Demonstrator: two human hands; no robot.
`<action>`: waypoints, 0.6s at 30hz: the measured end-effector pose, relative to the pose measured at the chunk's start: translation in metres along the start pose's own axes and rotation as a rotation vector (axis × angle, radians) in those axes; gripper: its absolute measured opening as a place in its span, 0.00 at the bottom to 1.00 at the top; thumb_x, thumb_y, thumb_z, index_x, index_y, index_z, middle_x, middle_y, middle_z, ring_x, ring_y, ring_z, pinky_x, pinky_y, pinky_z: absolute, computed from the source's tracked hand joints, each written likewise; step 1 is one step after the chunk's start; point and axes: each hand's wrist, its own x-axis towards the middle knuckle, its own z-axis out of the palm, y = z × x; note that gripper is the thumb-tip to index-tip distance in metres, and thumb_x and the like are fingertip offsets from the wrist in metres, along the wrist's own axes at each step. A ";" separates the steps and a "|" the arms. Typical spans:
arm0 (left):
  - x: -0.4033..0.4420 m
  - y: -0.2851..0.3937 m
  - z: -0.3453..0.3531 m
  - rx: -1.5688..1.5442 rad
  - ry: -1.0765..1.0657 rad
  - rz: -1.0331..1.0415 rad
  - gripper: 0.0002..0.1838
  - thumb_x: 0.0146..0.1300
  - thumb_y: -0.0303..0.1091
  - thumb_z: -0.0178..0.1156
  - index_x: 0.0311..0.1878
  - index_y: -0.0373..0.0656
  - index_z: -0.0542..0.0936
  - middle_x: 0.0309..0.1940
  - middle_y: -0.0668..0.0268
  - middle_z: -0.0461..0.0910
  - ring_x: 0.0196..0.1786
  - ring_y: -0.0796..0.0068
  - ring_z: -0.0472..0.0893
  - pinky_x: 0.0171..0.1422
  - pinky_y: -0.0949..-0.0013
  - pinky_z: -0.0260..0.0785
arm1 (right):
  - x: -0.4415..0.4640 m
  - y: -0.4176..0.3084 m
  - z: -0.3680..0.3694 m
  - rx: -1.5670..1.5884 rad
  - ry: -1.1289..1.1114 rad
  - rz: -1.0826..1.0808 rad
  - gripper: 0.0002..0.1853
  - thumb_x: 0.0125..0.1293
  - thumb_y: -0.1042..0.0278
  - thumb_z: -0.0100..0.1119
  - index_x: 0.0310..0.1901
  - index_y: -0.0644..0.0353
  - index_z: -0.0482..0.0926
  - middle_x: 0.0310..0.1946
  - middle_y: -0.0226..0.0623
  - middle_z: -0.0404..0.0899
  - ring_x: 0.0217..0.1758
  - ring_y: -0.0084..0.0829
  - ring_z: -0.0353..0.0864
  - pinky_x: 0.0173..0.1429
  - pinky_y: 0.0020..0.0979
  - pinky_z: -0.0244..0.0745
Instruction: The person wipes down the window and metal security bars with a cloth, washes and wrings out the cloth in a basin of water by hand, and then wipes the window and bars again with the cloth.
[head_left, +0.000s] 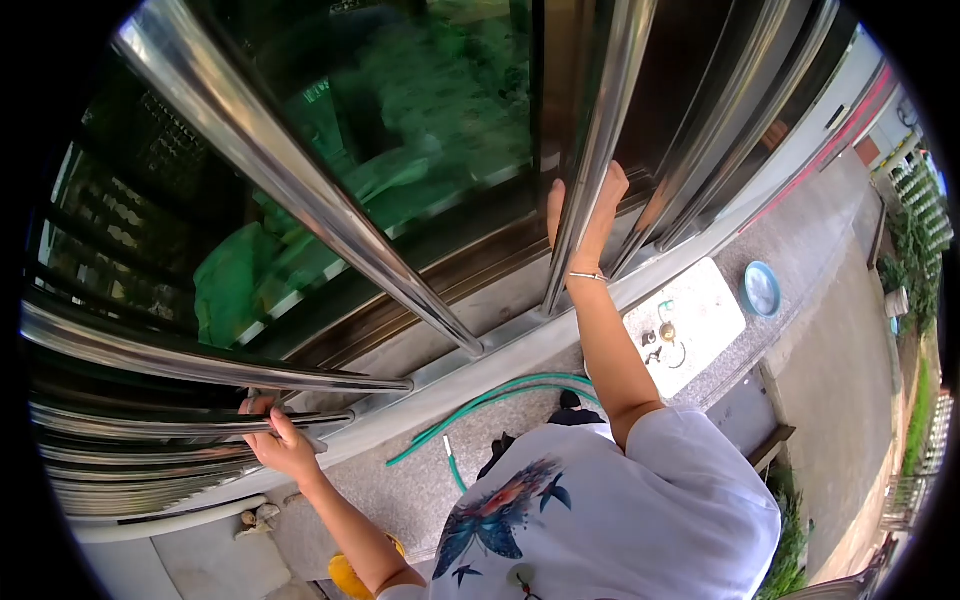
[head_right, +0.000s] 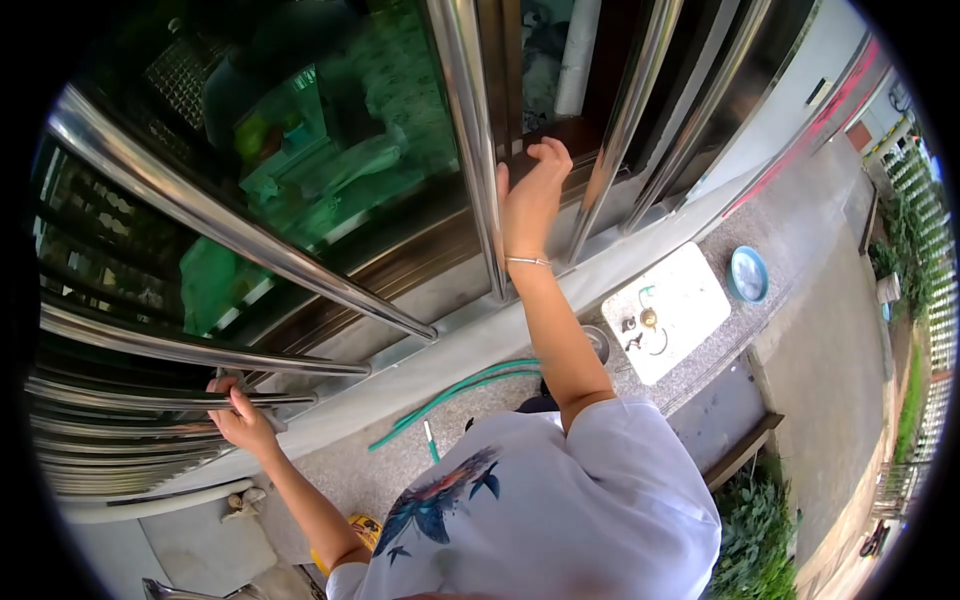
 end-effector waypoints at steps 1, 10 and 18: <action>0.000 0.000 0.001 0.003 0.001 -0.022 0.16 0.69 0.42 0.51 0.39 0.38 0.80 0.45 0.59 0.79 0.54 0.55 0.75 0.52 0.58 0.66 | -0.003 0.000 -0.019 0.114 -0.198 0.045 0.16 0.56 0.74 0.66 0.45 0.64 0.73 0.49 0.47 0.72 0.49 0.39 0.76 0.51 0.33 0.72; -0.004 -0.002 0.007 0.010 0.043 0.002 0.13 0.69 0.33 0.48 0.42 0.35 0.80 0.45 0.57 0.79 0.51 0.56 0.75 0.57 0.58 0.65 | 0.039 0.071 -0.110 0.600 -0.301 0.452 0.20 0.74 0.60 0.50 0.25 0.62 0.78 0.19 0.25 0.72 0.23 0.15 0.67 0.29 0.21 0.62; -0.003 0.002 0.001 0.075 -0.039 -0.039 0.15 0.70 0.35 0.47 0.45 0.35 0.80 0.49 0.56 0.79 0.55 0.53 0.75 0.60 0.56 0.63 | 0.060 0.097 -0.011 1.112 -1.088 0.499 0.22 0.77 0.56 0.43 0.56 0.67 0.76 0.48 0.45 0.82 0.53 0.34 0.81 0.64 0.35 0.70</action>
